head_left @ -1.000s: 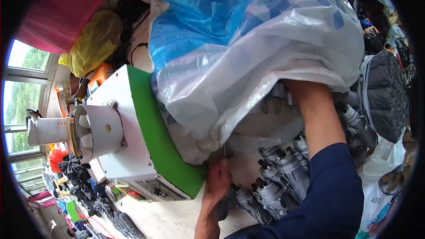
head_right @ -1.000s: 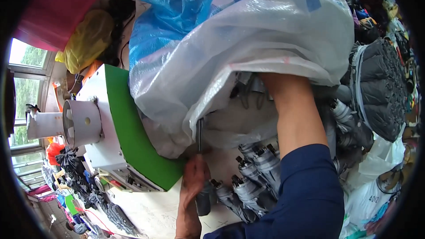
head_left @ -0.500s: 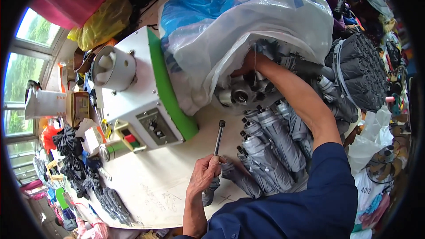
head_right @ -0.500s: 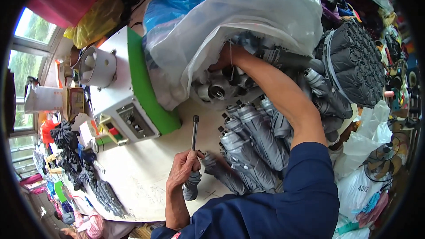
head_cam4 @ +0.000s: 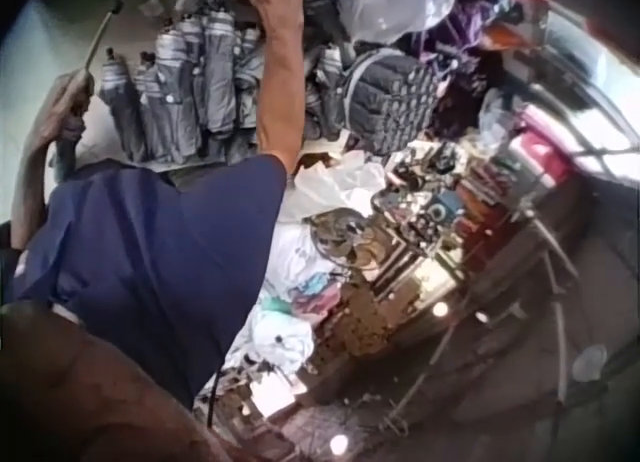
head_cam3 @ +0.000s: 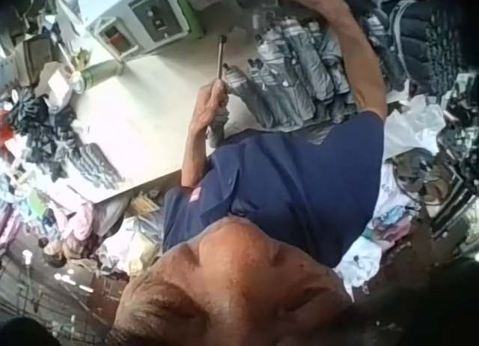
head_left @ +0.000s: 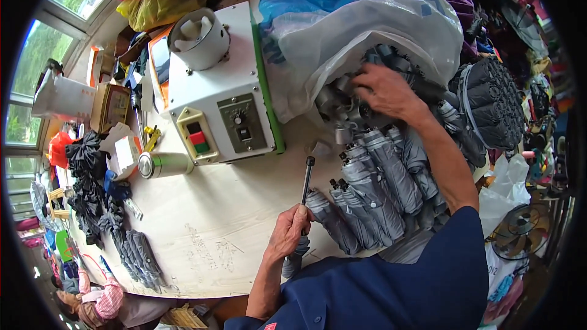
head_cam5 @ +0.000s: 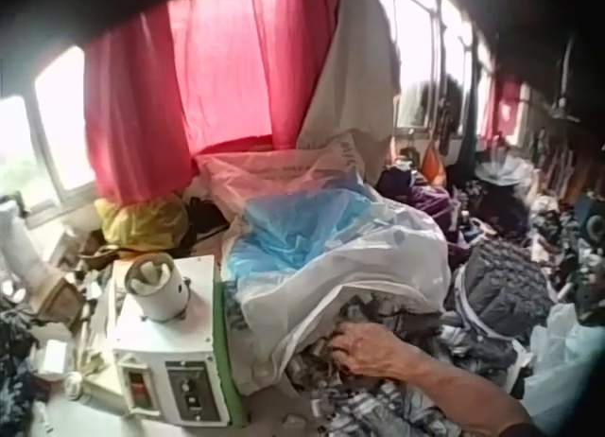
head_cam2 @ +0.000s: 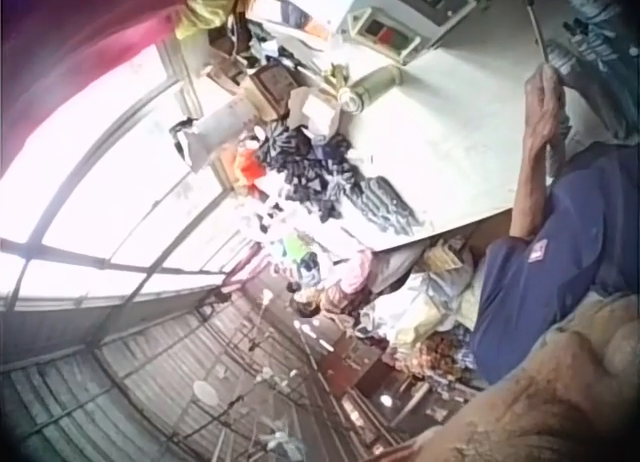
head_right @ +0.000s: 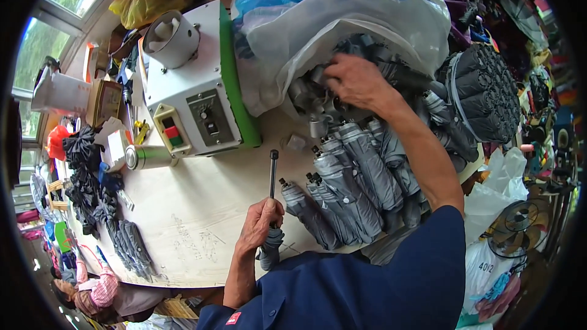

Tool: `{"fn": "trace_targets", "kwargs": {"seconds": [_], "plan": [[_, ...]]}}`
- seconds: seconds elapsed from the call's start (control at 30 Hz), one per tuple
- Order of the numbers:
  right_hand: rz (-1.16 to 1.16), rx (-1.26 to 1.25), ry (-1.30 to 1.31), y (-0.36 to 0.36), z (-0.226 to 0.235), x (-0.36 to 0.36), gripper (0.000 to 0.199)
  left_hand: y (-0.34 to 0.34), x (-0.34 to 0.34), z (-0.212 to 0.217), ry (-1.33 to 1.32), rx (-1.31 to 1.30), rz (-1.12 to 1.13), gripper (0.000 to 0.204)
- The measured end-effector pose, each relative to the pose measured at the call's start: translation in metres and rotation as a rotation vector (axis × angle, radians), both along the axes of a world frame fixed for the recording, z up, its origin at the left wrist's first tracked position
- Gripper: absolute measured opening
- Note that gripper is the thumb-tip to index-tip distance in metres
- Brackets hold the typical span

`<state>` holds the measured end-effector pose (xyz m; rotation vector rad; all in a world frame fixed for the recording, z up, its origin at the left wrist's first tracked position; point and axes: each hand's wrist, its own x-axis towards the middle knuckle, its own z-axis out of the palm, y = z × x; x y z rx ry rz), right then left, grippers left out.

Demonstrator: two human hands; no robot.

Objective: Assembling small mechanical components at a workbench in a production facility.

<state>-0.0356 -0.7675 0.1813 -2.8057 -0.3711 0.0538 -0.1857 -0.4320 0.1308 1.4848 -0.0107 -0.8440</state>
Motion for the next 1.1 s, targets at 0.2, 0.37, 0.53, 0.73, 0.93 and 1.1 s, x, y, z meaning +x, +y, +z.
{"fn": "trace_targets", "kwargs": {"seconds": [0.2, 0.37, 0.53, 0.73, 0.93, 1.1], "plan": [[-0.043, 0.111, 0.123, 0.036, 0.013, -0.032, 0.024, 0.010, -0.014, -0.002, -0.057, 0.044, 0.098, 0.045], [-0.064, -0.253, 0.165, 0.092, -0.020, -0.039, 0.026, 0.021, -0.027, -0.013, -0.151, 0.109, 0.158, 0.043], [0.143, -0.421, 0.288, 0.102, -0.078, -0.035, 0.023, 0.034, -0.036, -0.018, -0.187, 0.113, 0.188, 0.042], [0.202, -0.619, 0.378, 0.114, -0.120, -0.022, 0.020, 0.041, -0.034, -0.021, -0.257, 0.127, 0.207, 0.043], [0.237, -0.630, 0.503, 0.130, -0.064, -0.012, 0.032, 0.055, -0.038, -0.016, -0.262, 0.141, 0.234, 0.043], [0.118, 0.229, 0.390, 0.131, 0.020, -0.043, 0.040, 0.068, -0.032, -0.008, -0.214, 0.155, 0.316, 0.039]]}}
